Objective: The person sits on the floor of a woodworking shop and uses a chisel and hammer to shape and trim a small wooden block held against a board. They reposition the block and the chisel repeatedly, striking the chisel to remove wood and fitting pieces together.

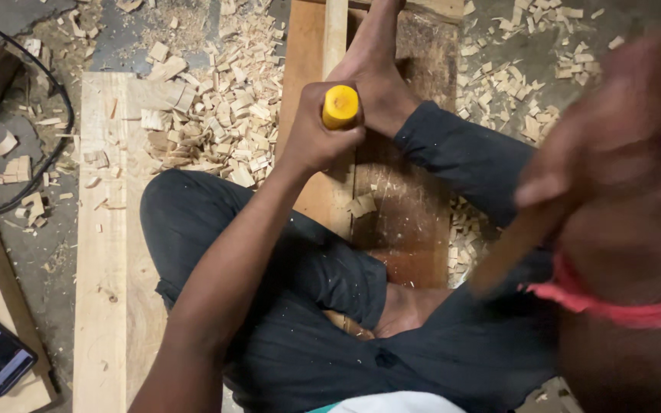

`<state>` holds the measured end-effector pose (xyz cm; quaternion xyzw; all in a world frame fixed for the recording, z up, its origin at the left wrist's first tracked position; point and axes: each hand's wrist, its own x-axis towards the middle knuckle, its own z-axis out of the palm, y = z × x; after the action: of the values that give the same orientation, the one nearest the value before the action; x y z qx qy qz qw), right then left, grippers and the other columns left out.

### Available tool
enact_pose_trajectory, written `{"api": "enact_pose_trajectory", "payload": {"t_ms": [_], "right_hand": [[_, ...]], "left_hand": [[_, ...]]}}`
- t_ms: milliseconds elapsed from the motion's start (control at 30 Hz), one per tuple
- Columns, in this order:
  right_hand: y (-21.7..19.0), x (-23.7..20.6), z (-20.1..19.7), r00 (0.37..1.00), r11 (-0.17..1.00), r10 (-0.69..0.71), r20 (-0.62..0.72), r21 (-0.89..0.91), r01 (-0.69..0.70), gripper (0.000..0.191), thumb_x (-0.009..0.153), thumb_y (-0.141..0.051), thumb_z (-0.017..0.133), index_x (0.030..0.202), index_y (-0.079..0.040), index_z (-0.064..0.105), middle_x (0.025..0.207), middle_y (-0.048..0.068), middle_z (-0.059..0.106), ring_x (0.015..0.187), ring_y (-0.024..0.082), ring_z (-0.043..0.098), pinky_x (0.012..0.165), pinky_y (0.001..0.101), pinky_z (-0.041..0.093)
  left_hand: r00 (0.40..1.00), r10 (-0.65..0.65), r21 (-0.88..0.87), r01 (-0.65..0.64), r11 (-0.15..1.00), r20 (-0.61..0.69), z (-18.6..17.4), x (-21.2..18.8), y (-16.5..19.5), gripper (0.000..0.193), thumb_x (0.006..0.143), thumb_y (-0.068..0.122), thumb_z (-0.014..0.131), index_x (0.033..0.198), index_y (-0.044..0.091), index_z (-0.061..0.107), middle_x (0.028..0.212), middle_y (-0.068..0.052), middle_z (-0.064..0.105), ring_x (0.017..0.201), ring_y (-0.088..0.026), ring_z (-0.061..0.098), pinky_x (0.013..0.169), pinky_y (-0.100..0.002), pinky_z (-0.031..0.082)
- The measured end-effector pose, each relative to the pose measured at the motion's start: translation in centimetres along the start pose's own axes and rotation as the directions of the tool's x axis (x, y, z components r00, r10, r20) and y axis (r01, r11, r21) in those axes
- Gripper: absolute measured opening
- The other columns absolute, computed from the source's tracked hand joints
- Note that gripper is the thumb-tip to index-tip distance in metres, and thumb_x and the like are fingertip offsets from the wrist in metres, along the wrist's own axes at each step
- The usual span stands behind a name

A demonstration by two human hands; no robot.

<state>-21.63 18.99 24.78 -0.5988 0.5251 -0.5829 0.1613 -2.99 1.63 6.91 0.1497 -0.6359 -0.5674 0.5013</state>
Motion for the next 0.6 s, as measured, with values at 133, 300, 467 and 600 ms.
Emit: {"api": "enact_pose_trajectory", "payload": {"t_ms": [133, 300, 467, 600], "right_hand": [[-0.5, 3.0, 3.3, 0.967, 0.942, -0.202, 0.157, -0.238, 0.235, 0.068, 0.088, 0.003, 0.065, 0.153, -0.013, 0.052, 0.101, 0.016, 0.072, 0.065, 0.021, 0.064, 0.056, 0.0347, 0.053], [1.3, 2.2, 5.6, 0.718, 0.811, -0.054, 0.694, -0.389, 0.437, 0.068, 0.095, -0.001, 0.066, 0.158, -0.015, 0.045, 0.092, 0.014, 0.068, 0.068, 0.022, 0.065, 0.064, 0.0367, 0.054], [-1.8, 3.2, 1.2, 0.922, 0.963, -0.108, 0.373, -0.191, 0.19, 0.07, 0.097, -0.005, 0.068, 0.161, -0.016, 0.041, 0.085, 0.011, 0.066, 0.069, 0.018, 0.064, 0.067, 0.0354, 0.052], [-2.7, 3.4, 2.8, 0.967, 0.929, -0.151, 0.206, -0.304, 0.21, 0.071, 0.096, -0.005, 0.069, 0.161, -0.016, 0.041, 0.084, 0.01, 0.065, 0.068, 0.017, 0.062, 0.066, 0.0348, 0.051]], "left_hand": [[1.0, 0.027, 0.013, -0.026, 1.0, -0.003, 0.1, -0.1, 0.2, 0.011, 0.076, 0.003, 0.069, 0.077, 0.003, 0.057, 0.074, 0.0, 0.059, 0.071, -0.009, 0.058, 0.068, -0.026, 0.049], [0.995, -0.028, 0.051, 0.033, 0.998, -0.095, 0.3, -0.4, 0.5, 0.015, 0.069, 0.005, 0.066, 0.083, 0.003, 0.06, 0.074, 0.001, 0.061, 0.069, -0.007, 0.058, 0.063, -0.025, 0.049], [0.997, 0.077, 0.045, -0.077, 0.996, -0.001, -0.1, -0.1, -0.1, 0.014, 0.075, 0.004, 0.071, 0.079, 0.003, 0.057, 0.073, 0.0, 0.058, 0.07, -0.009, 0.056, 0.067, -0.027, 0.048], [0.999, 0.053, 0.031, -0.053, 0.998, -0.004, -0.2, -0.2, -0.5, 0.013, 0.076, 0.003, 0.07, 0.078, 0.003, 0.057, 0.073, 0.0, 0.058, 0.07, -0.009, 0.056, 0.067, -0.027, 0.048]]}}
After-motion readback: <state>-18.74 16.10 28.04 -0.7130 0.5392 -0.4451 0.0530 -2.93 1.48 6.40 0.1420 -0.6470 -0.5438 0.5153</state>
